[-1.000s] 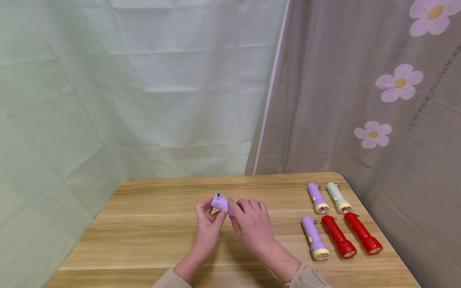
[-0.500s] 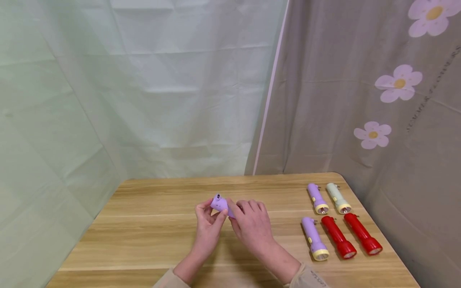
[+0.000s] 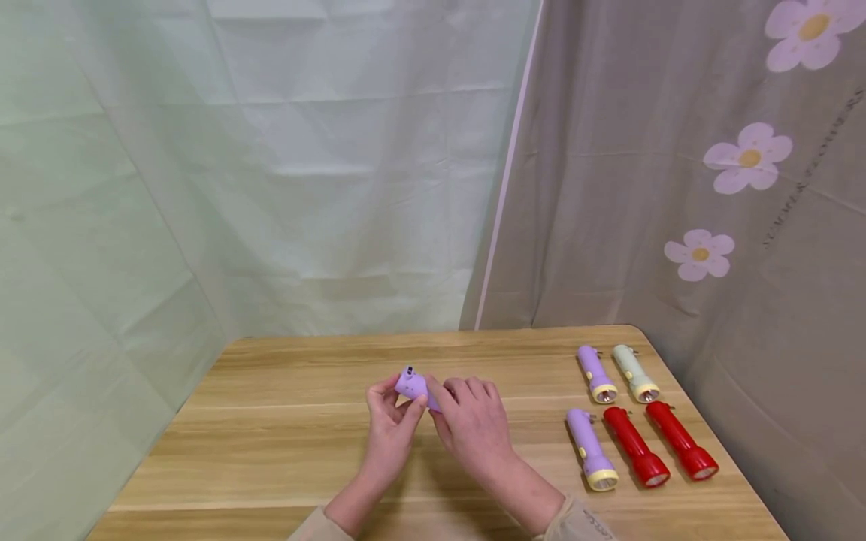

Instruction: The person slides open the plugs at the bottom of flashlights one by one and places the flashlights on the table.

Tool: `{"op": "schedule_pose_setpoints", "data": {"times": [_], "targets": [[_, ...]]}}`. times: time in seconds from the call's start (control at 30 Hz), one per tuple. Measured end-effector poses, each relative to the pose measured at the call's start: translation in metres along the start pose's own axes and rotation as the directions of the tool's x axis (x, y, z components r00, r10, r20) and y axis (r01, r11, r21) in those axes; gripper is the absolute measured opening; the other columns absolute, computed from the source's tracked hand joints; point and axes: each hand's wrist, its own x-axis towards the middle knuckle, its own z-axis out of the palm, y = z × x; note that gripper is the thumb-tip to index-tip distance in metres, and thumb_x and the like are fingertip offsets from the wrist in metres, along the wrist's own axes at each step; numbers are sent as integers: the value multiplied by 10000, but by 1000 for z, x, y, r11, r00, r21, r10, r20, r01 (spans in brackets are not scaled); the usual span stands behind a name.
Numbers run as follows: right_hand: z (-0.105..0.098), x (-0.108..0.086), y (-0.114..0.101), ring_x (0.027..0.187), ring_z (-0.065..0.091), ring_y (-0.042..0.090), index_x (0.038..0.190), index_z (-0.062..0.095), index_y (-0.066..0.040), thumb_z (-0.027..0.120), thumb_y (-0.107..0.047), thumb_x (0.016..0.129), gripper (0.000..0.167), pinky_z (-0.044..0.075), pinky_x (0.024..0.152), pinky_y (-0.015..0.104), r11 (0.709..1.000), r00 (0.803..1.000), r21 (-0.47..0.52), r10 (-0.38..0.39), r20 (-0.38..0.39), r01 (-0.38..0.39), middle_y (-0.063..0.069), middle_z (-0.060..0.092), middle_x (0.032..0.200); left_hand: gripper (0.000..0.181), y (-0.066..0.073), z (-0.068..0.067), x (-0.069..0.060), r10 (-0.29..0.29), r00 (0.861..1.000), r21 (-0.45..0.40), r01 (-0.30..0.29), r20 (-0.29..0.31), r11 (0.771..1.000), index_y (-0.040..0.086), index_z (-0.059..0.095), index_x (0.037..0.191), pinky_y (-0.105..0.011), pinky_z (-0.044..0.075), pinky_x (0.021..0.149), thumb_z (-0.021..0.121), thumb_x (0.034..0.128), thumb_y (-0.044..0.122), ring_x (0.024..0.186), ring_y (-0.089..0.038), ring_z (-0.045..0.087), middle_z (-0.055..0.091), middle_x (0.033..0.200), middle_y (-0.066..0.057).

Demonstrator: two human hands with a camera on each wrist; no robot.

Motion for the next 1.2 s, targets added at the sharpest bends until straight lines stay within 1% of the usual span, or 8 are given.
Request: {"op": "schedule_pose_setpoints", "data": {"times": [0.33,0.63,0.9,1.2], "targets": [[0,-1,-1,837,619,255,1309,688,-170,817,-229,835,495,496,707,448,1000,1000,-4,6,18,-6,27,681,992,538,0,-2,0,0,1000,8,-1,15,1000,-2,222,1357,-281,543,910,627,1003,8,1155,-383,602,439,1392,-224],[-1,-1,-1,845,617,258,1310,685,-168,803,-236,846,484,488,703,443,1000,1000,-10,4,27,-4,29,679,997,545,-1,-2,0,11,1000,-4,-11,16,1000,-12,217,1357,-277,545,909,627,998,-7,1145,-361,606,437,1381,-227],[-1,-1,-1,844,620,255,1294,692,-167,823,-220,830,486,490,709,445,1000,1000,-8,6,28,-6,27,684,994,537,-1,-2,-1,19,1000,-3,-19,17,1000,-18,213,1354,-268,545,901,616,999,-24,1132,-327,619,434,1380,-221],[0,-1,-1,837,617,251,1292,693,-167,826,-218,826,487,491,707,446,1000,1000,-10,5,27,-5,24,683,989,541,-2,-2,-1,14,1000,5,-14,20,1000,-12,215,1364,-267,544,902,618,1003,-8,1140,-340,604,429,1385,-225]]}}
